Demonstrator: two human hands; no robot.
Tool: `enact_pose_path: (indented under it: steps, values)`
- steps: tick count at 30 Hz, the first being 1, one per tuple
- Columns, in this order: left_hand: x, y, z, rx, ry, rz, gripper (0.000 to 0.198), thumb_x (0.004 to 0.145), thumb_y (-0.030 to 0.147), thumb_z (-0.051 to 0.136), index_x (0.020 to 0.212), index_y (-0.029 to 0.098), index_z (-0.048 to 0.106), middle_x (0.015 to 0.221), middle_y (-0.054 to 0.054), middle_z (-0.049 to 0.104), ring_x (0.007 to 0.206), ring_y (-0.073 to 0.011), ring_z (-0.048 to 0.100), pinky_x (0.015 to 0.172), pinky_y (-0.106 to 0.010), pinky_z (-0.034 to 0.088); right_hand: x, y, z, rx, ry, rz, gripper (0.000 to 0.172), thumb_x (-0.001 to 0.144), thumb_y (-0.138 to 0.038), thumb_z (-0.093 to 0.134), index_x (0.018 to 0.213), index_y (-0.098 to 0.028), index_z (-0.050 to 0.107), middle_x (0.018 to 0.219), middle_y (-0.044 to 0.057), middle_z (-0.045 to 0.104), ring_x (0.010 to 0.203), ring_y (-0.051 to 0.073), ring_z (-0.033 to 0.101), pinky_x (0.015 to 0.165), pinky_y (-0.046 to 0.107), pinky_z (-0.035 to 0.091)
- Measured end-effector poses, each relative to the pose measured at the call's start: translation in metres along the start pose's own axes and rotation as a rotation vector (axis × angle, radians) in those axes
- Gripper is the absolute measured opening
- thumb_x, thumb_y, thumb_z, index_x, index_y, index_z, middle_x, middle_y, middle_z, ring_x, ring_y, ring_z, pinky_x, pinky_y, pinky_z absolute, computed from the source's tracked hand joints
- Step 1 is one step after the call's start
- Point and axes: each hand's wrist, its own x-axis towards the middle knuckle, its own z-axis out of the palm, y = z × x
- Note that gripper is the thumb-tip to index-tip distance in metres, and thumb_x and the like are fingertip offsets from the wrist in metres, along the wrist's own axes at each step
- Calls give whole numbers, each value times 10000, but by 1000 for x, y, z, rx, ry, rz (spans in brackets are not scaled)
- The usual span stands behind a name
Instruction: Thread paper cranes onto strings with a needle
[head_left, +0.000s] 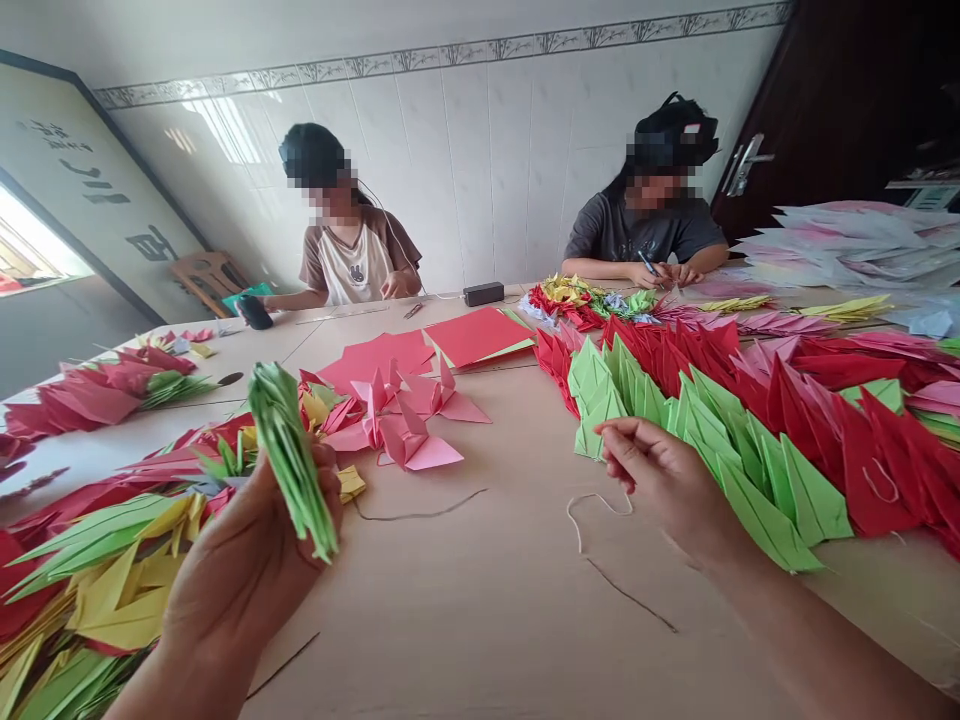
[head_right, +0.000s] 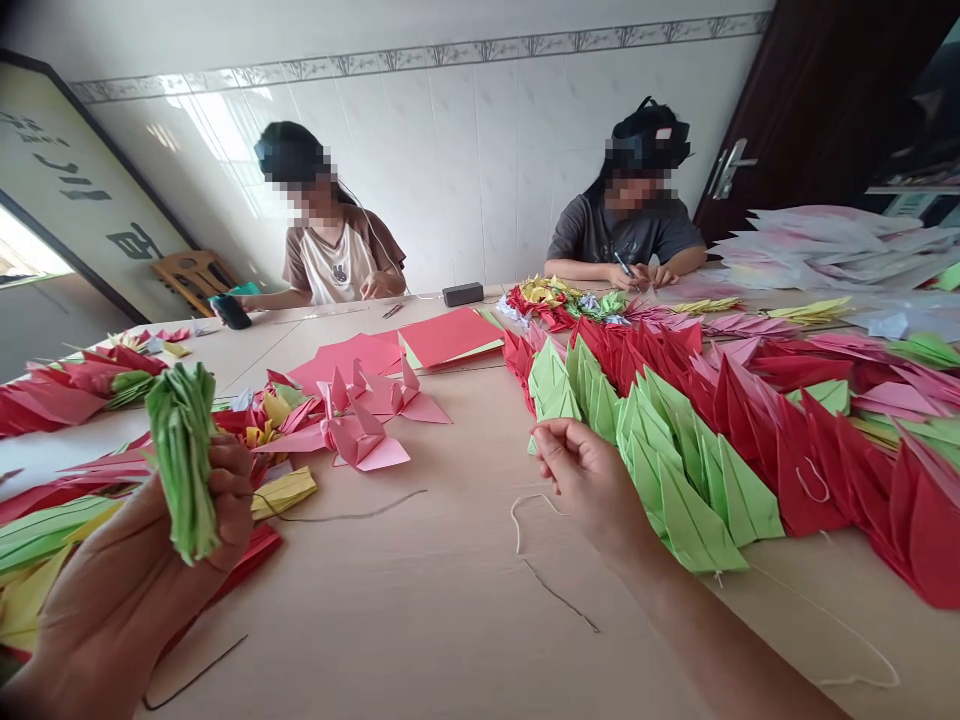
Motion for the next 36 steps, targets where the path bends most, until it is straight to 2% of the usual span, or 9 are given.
enact_pose_path:
  steps: [4,6,9,16,23,26,29,32,36]
  values:
    - [-5,-43,2,284,-57,-67,50,806,146,721,853,152,735,765,-34,761,682,-161,708,642,-217,608,-25,-8,18,158,-216,31,502,875,-630,598,1126,-196,621,916,67,606,793,188,577,664,288,505]
    - [-8,-70,5,391,-88,-137,149,781,261,769,891,166,741,793,-27,752,709,-159,685,637,-213,579,-43,-13,33,224,-443,79,556,856,-637,630,1221,-219,593,1061,101,610,960,238,591,773,341,520]
    - [-13,-100,10,484,-196,-209,239,837,359,706,1003,188,721,946,-56,750,831,-197,681,747,-280,550,-64,-13,52,265,-595,90,636,826,-620,686,1307,-238,523,1158,113,592,1030,270,590,835,380,519]
    - [-17,-111,12,550,-222,-243,409,765,473,745,1060,195,688,1011,-86,729,945,-266,649,837,-376,506,-69,1,66,278,-482,123,394,921,-464,641,1207,-231,504,980,48,607,833,200,601,756,338,521]
    - [-17,-109,9,651,-365,-182,387,832,505,659,1128,262,601,1146,-55,629,923,-193,603,818,-322,489,-65,-4,64,358,-469,125,216,955,-426,583,1020,-222,557,911,17,575,848,200,565,775,316,490]
    - [-14,-105,7,816,-458,-240,441,807,569,647,1048,204,592,894,-34,619,696,-139,557,667,-280,463,-57,-9,57,334,-406,147,241,944,-444,581,1032,-221,556,922,16,584,903,207,546,831,318,464]
    - [-11,-97,5,1046,-410,-313,547,780,697,560,844,156,594,584,44,464,525,-105,404,511,-237,333,-50,-11,51,367,-359,188,246,923,-447,613,1012,-220,576,883,4,583,873,190,528,825,292,446]
    - [-10,-88,6,1165,-401,-212,523,836,672,493,816,161,607,588,53,409,552,-109,356,516,-235,287,-47,-10,48,455,-321,257,238,893,-433,656,972,-215,602,896,3,593,841,172,523,765,254,439]
    - [-14,-82,8,1284,-566,-165,421,923,541,451,823,174,631,636,43,421,594,-113,362,546,-238,290,-45,-7,46,528,-292,324,244,868,-429,687,959,-214,619,826,-13,572,753,143,501,680,217,418]
